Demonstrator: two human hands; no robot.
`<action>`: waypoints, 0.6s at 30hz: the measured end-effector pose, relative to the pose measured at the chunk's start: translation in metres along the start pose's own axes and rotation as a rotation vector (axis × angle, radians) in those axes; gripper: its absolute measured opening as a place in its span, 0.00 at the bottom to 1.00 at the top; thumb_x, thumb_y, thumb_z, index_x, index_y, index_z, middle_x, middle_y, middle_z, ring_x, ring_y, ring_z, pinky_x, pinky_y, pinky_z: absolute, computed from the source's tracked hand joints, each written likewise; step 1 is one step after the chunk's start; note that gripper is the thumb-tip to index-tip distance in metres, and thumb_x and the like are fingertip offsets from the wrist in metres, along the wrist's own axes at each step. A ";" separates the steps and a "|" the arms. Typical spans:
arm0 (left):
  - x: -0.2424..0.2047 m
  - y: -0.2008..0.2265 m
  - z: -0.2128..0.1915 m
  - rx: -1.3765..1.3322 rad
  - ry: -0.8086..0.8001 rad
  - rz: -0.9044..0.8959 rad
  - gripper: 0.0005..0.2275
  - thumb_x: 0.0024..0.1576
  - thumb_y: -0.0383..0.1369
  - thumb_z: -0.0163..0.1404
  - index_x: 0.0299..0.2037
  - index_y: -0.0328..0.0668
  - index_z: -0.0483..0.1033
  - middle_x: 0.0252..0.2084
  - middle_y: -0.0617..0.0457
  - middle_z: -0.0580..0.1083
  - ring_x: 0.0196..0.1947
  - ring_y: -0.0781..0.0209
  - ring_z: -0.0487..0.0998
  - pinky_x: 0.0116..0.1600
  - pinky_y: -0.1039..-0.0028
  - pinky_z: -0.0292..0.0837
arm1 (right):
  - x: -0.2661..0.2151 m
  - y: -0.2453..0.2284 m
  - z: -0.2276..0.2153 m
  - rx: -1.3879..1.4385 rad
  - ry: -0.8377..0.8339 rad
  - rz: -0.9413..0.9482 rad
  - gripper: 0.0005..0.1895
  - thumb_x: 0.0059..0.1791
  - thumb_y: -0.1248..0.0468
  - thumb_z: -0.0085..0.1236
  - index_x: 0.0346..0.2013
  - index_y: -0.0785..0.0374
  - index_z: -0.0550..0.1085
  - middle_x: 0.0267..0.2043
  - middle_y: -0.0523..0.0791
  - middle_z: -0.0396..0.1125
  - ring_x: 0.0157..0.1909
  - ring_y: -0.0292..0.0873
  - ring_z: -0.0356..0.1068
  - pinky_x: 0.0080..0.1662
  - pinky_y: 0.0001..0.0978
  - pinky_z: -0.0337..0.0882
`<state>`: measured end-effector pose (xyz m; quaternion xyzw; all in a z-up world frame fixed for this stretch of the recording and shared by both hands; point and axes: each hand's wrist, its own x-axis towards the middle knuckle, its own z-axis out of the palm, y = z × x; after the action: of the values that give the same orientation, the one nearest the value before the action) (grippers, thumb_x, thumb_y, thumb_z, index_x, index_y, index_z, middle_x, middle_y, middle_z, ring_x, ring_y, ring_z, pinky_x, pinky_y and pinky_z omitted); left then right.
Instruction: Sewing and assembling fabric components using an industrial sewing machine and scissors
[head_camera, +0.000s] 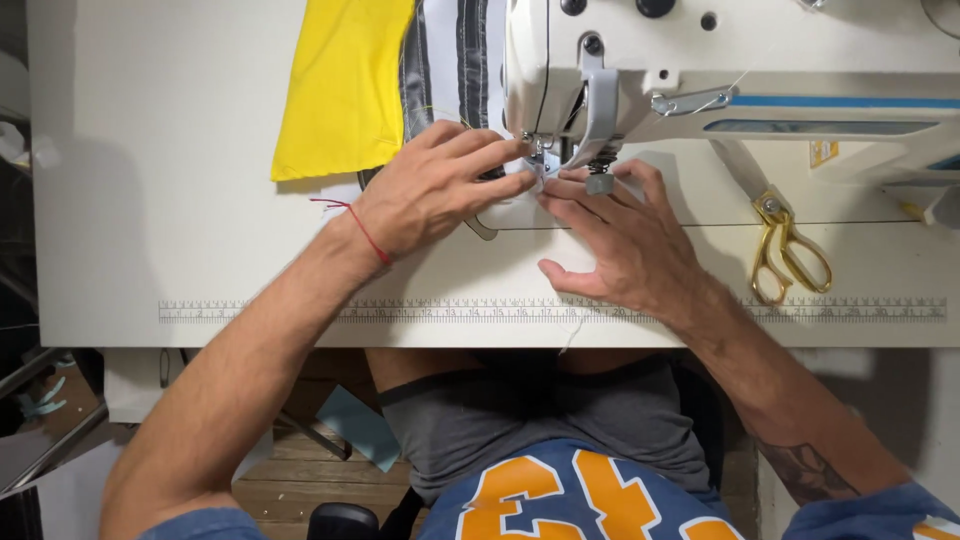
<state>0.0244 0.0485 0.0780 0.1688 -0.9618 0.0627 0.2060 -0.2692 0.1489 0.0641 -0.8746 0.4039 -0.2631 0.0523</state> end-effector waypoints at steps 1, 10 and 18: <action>0.002 0.001 -0.009 -0.033 -0.058 -0.030 0.11 0.78 0.30 0.51 0.67 0.55 0.78 0.63 0.50 0.78 0.65 0.50 0.82 0.65 0.59 0.76 | 0.001 0.001 0.001 -0.015 -0.007 -0.003 0.30 0.50 0.49 0.77 0.63 0.58 0.83 0.69 0.47 0.79 0.73 0.50 0.76 0.73 0.63 0.61; 0.000 0.007 0.050 -0.057 0.092 -0.217 0.11 0.74 0.49 0.57 0.57 0.60 0.82 0.50 0.62 0.78 0.59 0.56 0.76 0.60 0.57 0.70 | 0.003 0.006 0.002 -0.068 -0.016 -0.011 0.30 0.51 0.48 0.74 0.65 0.57 0.82 0.71 0.45 0.77 0.74 0.47 0.76 0.74 0.61 0.61; 0.004 -0.010 0.057 -0.110 0.129 -0.167 0.08 0.75 0.46 0.59 0.49 0.57 0.83 0.45 0.62 0.82 0.56 0.61 0.80 0.62 0.62 0.71 | 0.009 0.007 0.009 -0.065 -0.015 0.001 0.29 0.52 0.47 0.73 0.62 0.58 0.83 0.70 0.47 0.78 0.70 0.49 0.78 0.73 0.64 0.62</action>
<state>0.0028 0.0269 0.0285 0.2322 -0.9312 0.0033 0.2810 -0.2650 0.1362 0.0580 -0.8775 0.4124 -0.2433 0.0270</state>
